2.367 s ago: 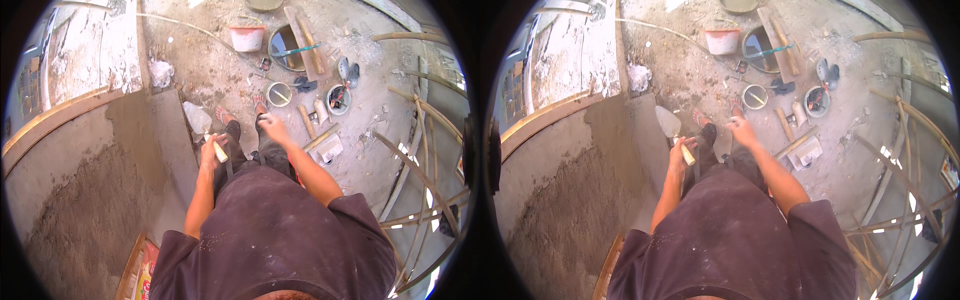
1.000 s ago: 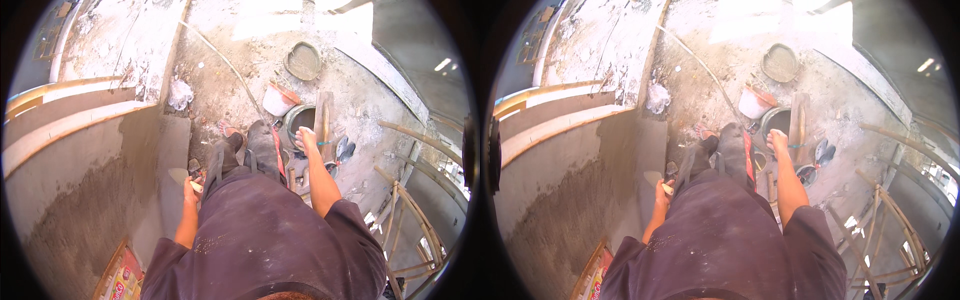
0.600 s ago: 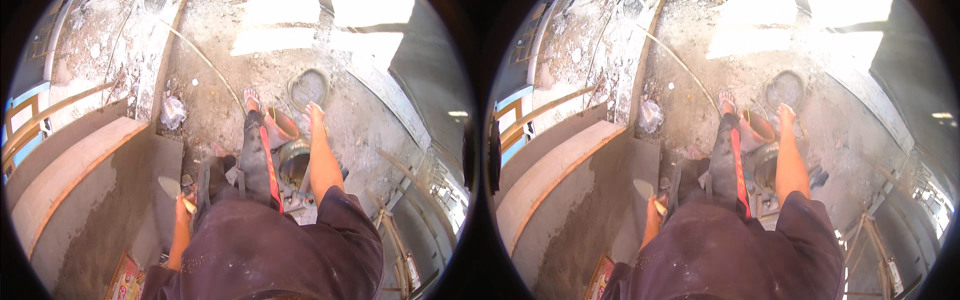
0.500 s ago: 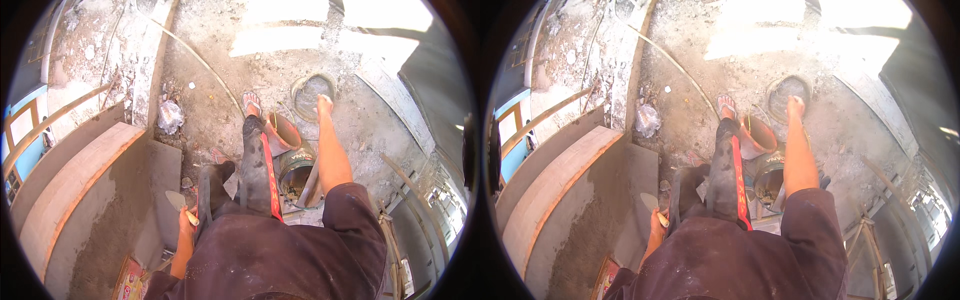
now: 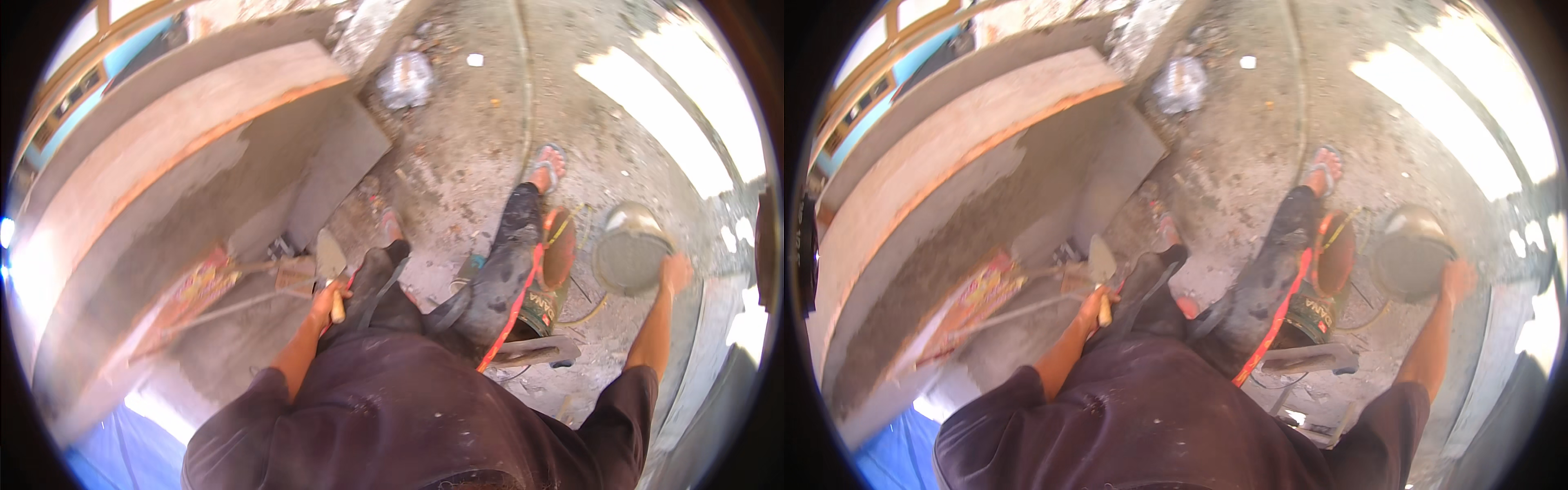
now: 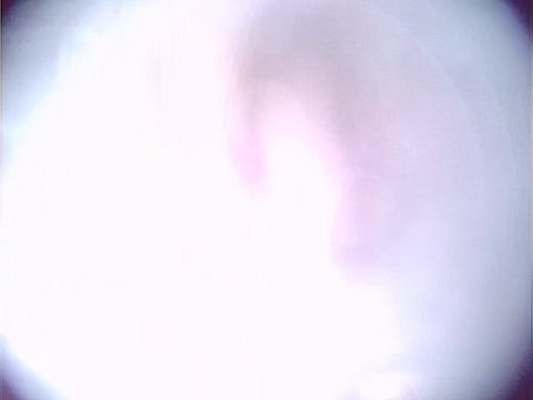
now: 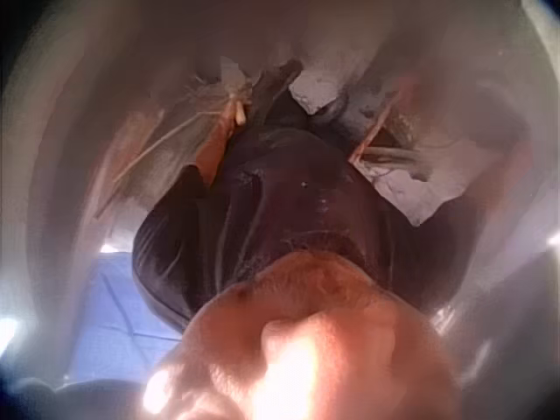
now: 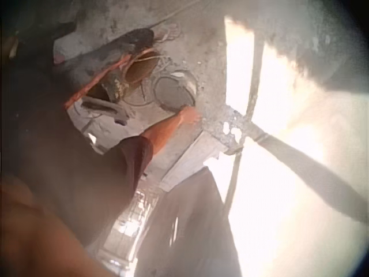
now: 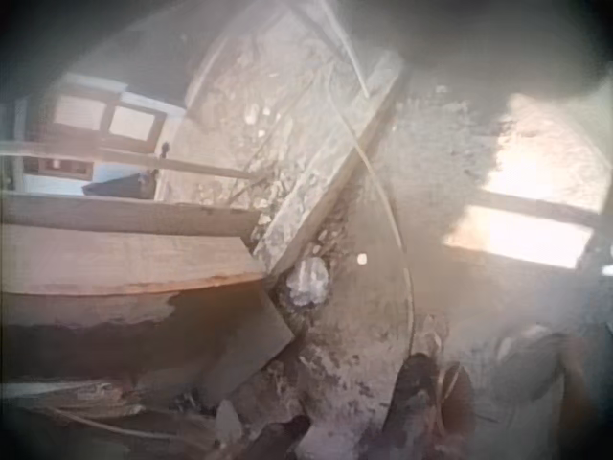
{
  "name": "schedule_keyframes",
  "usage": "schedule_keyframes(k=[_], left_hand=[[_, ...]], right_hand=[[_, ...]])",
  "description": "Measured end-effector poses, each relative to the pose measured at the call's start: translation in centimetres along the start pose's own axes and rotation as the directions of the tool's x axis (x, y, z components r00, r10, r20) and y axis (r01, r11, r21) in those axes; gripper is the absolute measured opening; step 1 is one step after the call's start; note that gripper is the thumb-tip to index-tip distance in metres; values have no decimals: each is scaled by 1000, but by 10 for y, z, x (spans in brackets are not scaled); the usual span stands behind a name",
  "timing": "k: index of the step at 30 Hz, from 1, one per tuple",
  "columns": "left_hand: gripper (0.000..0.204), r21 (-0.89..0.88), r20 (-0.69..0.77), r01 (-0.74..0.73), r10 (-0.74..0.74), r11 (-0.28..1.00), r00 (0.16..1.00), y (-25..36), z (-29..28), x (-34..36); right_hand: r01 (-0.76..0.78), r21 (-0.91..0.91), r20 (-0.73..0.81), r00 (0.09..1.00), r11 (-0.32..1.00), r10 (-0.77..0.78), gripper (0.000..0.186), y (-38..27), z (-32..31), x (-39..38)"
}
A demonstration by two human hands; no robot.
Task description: The person applies wet plaster to a concrete wall using a trowel, taking mortar from a bucket and spreading it across the wall surface.
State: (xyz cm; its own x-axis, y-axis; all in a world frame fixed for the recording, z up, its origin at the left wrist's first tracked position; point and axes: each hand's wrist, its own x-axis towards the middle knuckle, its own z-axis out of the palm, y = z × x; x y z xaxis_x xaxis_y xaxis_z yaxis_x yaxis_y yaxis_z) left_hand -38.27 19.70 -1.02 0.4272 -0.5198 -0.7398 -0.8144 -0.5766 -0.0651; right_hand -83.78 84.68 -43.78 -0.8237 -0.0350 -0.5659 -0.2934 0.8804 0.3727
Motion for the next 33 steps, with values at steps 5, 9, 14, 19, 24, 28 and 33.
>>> schedule_keyframes(k=[5,9,14,19,24,28,33], left_hand=[[42,-62,-20,91,-93,994,996,-2,6,-25],[41,-103,27,65,-62,993,998,-15,8,-5],[38,-203,185,105,-68,974,980,-38,2,0],[42,-370,211,136,-59,919,976,-105,-6,26],[43,-510,236,200,-87,836,968,-162,16,57],[44,-519,278,209,-67,829,958,-179,14,54],[45,-740,275,243,-48,627,960,-263,19,88]], right_hand=[[-6,322,257,963,947,-82,54,19,-28,-76],[-57,696,359,891,715,-278,67,-1,41,-139],[-212,747,377,916,630,-139,53,-56,-77,-117],[223,587,123,926,779,-358,54,-95,-172,-163],[312,551,40,917,774,-397,49,-171,-258,-222],[413,500,18,874,761,-485,50,-252,-310,-260],[661,310,22,713,683,-701,50,-359,-327,-274]])
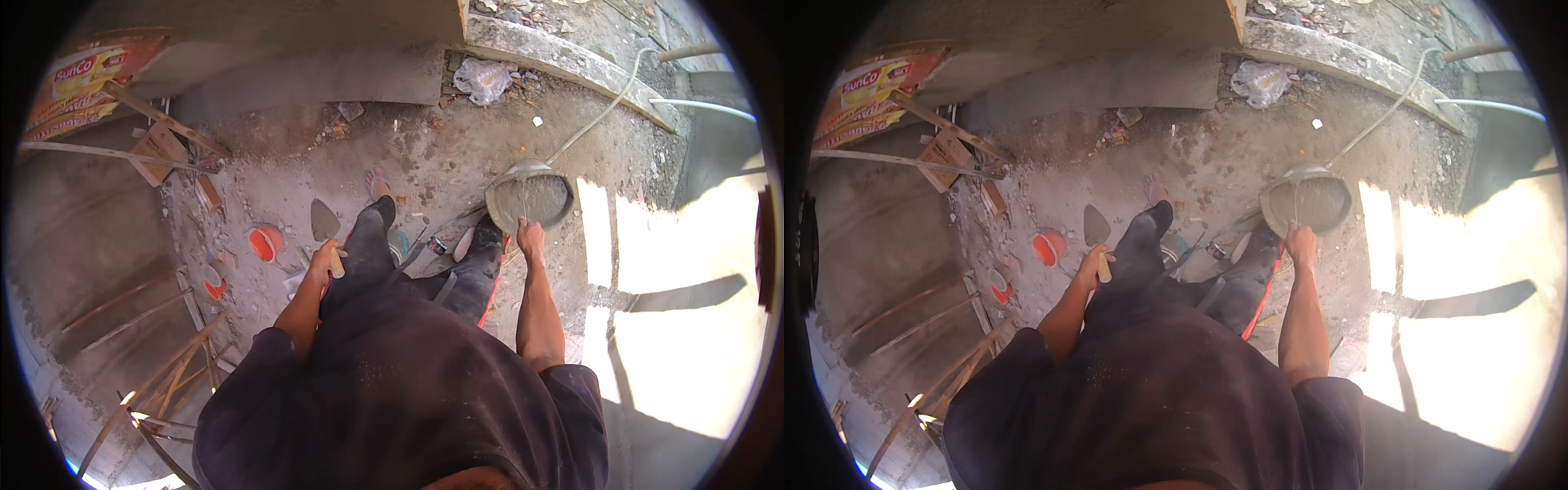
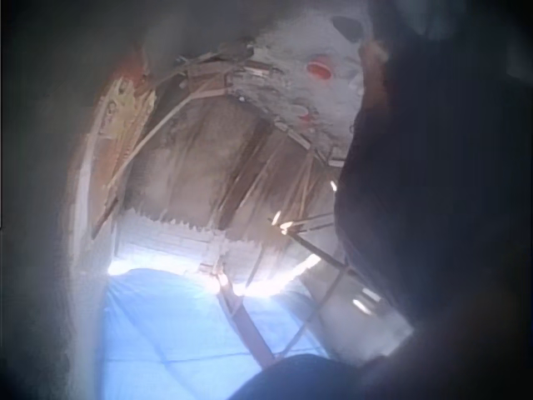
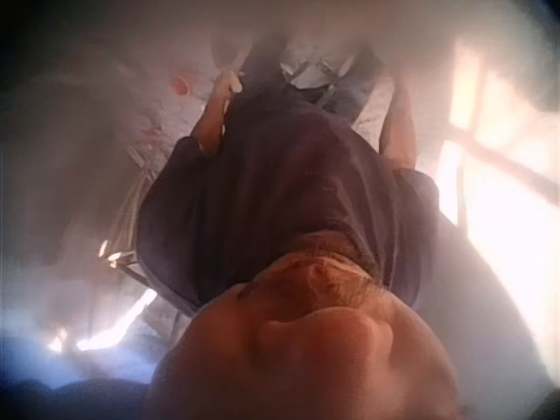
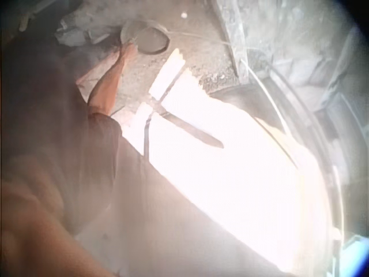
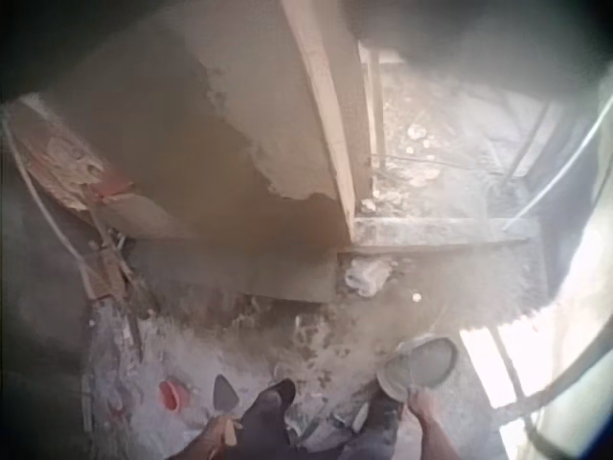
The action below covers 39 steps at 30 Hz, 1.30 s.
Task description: The person applies wet plaster to a concrete wall using a trowel, taking mortar from a bucket and spreading it across the wall surface.
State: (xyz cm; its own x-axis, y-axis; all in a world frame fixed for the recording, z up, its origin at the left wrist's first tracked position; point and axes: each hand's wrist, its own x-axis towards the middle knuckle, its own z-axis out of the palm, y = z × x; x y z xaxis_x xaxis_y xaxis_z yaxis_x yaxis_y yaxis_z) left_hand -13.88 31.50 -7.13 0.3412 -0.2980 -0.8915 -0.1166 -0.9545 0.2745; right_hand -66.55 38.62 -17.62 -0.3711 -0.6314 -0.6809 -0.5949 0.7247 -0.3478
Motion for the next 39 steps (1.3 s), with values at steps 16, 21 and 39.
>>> schedule_keyframes(k=[16,21,39], left_hand=[[41,-925,191,261,-256,278,948,-281,-92,-45],[46,-947,126,194,-258,258,958,-244,-124,-28],[63,-143,134,-543,560,827,818,168,-195,56]], right_hand=[[497,-399,573,791,770,-214,45,-283,208,128],[530,-536,312,847,657,-430,46,-368,236,90],[135,619,318,858,774,-404,52,-596,243,-173]])
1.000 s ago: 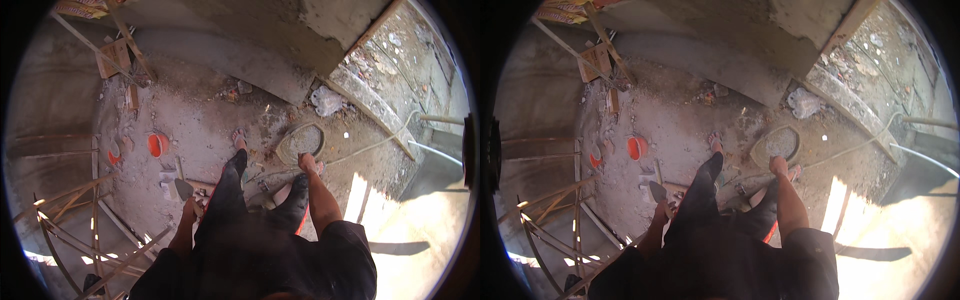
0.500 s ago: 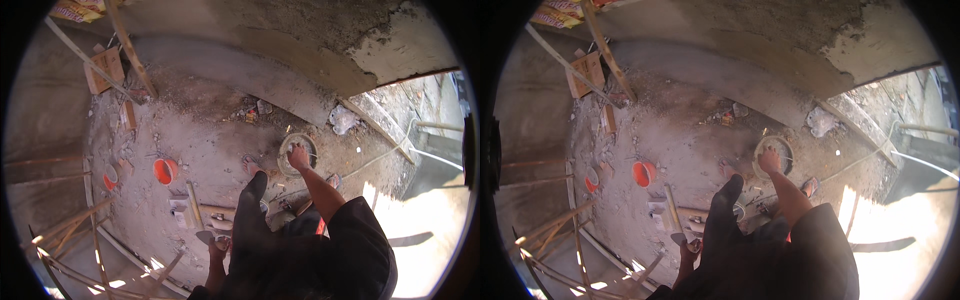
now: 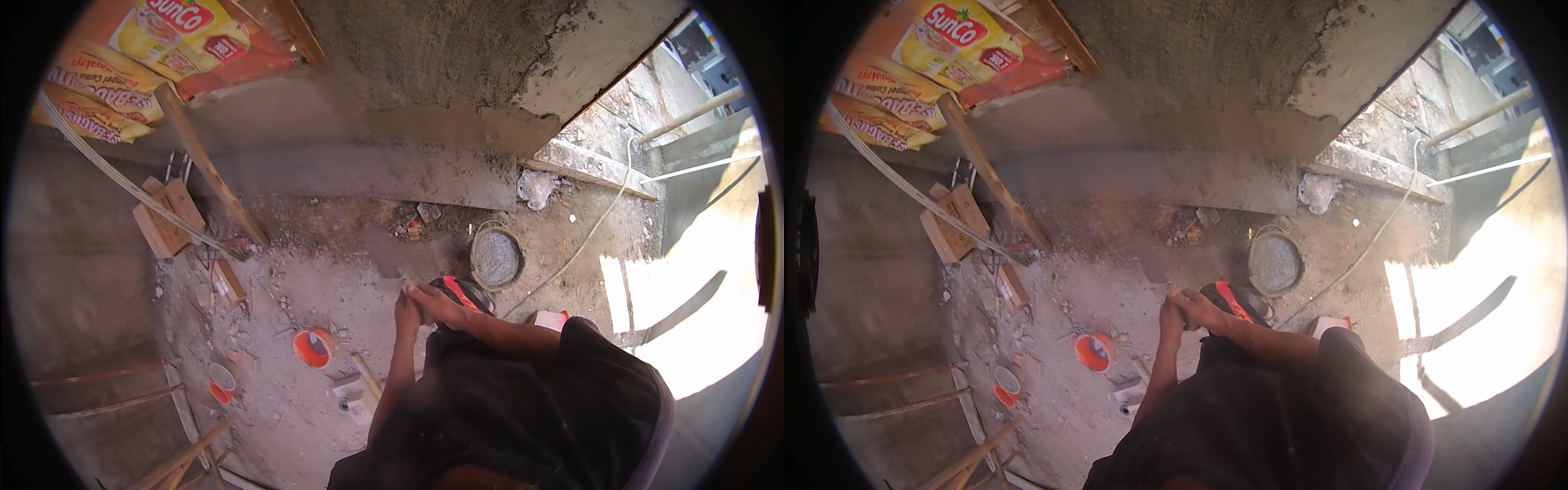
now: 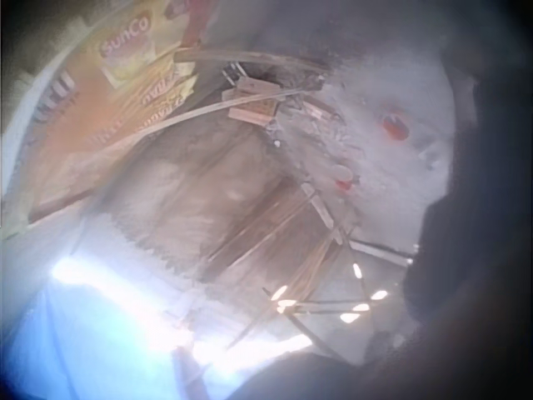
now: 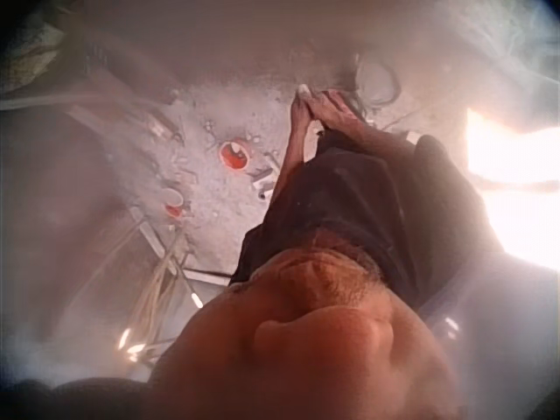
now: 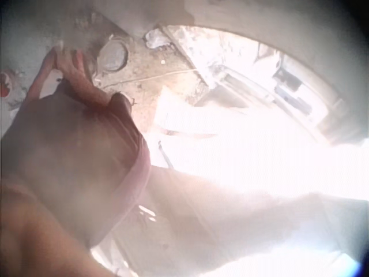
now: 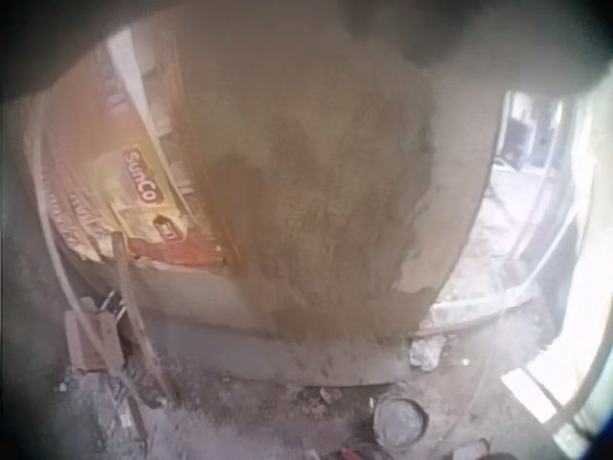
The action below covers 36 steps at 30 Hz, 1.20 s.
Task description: The person applies wet plaster to a concrete wall using a trowel, taking mortar from a bucket and spreading it across the wall surface.
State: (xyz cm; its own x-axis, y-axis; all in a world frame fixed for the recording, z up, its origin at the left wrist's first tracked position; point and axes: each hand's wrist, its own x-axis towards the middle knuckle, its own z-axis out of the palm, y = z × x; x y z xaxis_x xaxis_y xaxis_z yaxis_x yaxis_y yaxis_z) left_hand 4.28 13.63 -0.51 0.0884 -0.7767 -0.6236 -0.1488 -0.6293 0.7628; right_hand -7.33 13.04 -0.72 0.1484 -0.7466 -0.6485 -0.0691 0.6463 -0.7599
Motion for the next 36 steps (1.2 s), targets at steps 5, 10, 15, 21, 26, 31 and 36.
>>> schedule_keyframes(k=[5,10,15,21,26,31,36], left_hand=[[57,62,423,-251,202,966,883,50,-9,22],[62,208,530,-399,239,893,813,29,-40,83],[68,582,323,-270,87,767,942,-14,-174,135],[54,687,219,-338,260,643,940,-31,-301,220],[43,751,141,-14,-140,660,980,-25,-332,269],[53,618,62,2,-52,786,997,20,-317,307],[73,470,-65,32,-2,882,998,100,-242,375]], right_hand=[[110,316,-352,936,942,9,42,-42,-3,26],[273,90,-637,755,958,-155,31,-38,-47,44],[-51,-565,-680,595,824,-429,38,38,-74,73],[-134,-463,-836,394,876,-382,49,87,-30,37],[-204,57,-936,329,977,123,43,139,21,-12],[-455,127,-928,260,881,268,46,229,44,-49],[-692,53,-840,359,720,407,45,216,-21,-66]])
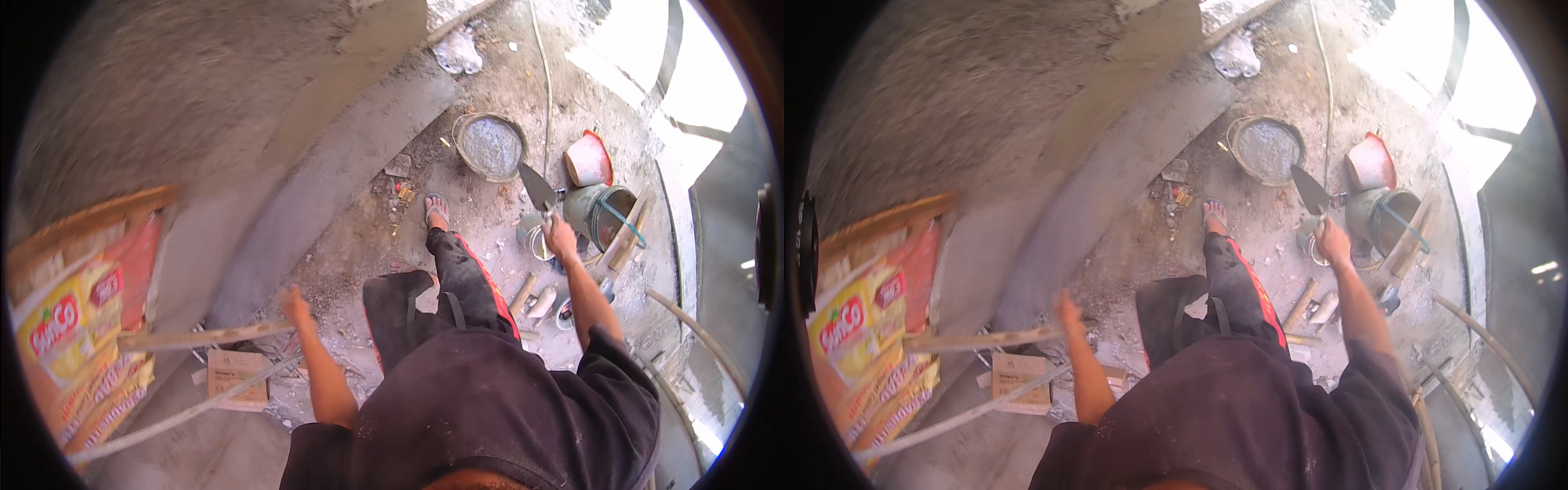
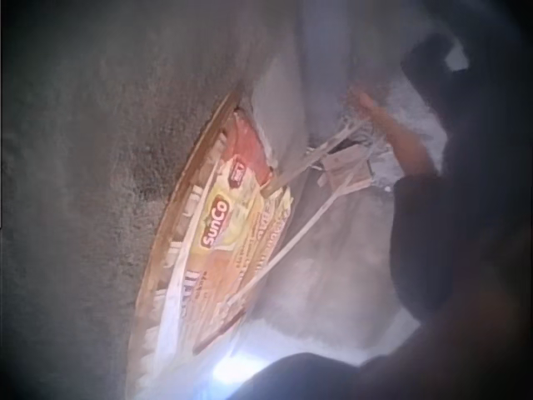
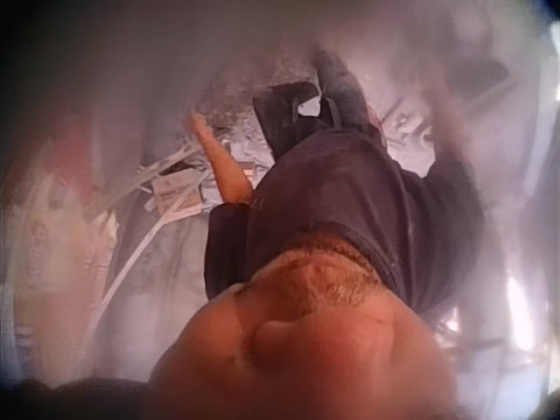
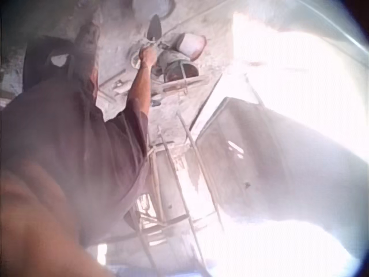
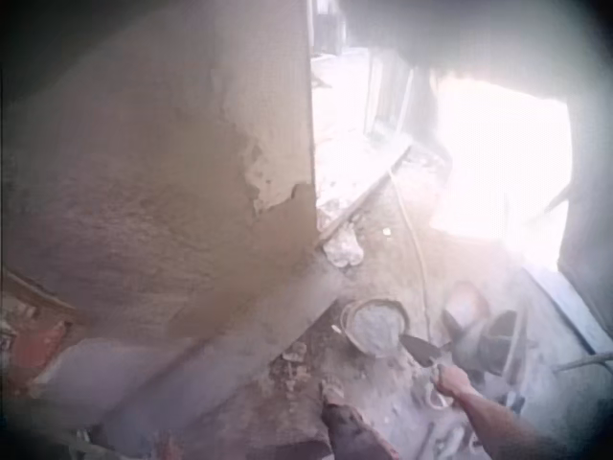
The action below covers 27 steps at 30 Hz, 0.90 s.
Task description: The person applies wet plaster to a concrete wall using a trowel, taking mortar from a bucket and spreading it across the wall surface.
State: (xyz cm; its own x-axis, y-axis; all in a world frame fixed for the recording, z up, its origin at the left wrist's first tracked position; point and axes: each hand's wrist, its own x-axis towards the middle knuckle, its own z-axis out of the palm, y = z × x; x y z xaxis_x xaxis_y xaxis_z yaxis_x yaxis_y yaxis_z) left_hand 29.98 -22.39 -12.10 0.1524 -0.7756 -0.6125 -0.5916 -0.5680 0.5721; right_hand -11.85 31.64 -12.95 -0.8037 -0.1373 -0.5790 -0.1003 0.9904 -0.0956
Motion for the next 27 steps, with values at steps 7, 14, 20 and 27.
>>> schedule_keyframes(k=[7,14,20,27], left_hand=[[79,896,-67,-378,911,234,407,108,-23,229],[79,912,-50,-381,879,-154,-474,296,88,153],[89,979,-132,-200,863,36,-489,327,109,202],[90,979,-126,-196,920,55,-372,335,91,216]], right_hand=[[-104,-127,63,992,986,112,36,-45,53,220],[105,-92,-25,994,990,-107,34,-83,125,234],[-40,80,-14,999,996,41,39,-56,154,259],[-86,849,194,968,521,-158,24,-52,194,263]])
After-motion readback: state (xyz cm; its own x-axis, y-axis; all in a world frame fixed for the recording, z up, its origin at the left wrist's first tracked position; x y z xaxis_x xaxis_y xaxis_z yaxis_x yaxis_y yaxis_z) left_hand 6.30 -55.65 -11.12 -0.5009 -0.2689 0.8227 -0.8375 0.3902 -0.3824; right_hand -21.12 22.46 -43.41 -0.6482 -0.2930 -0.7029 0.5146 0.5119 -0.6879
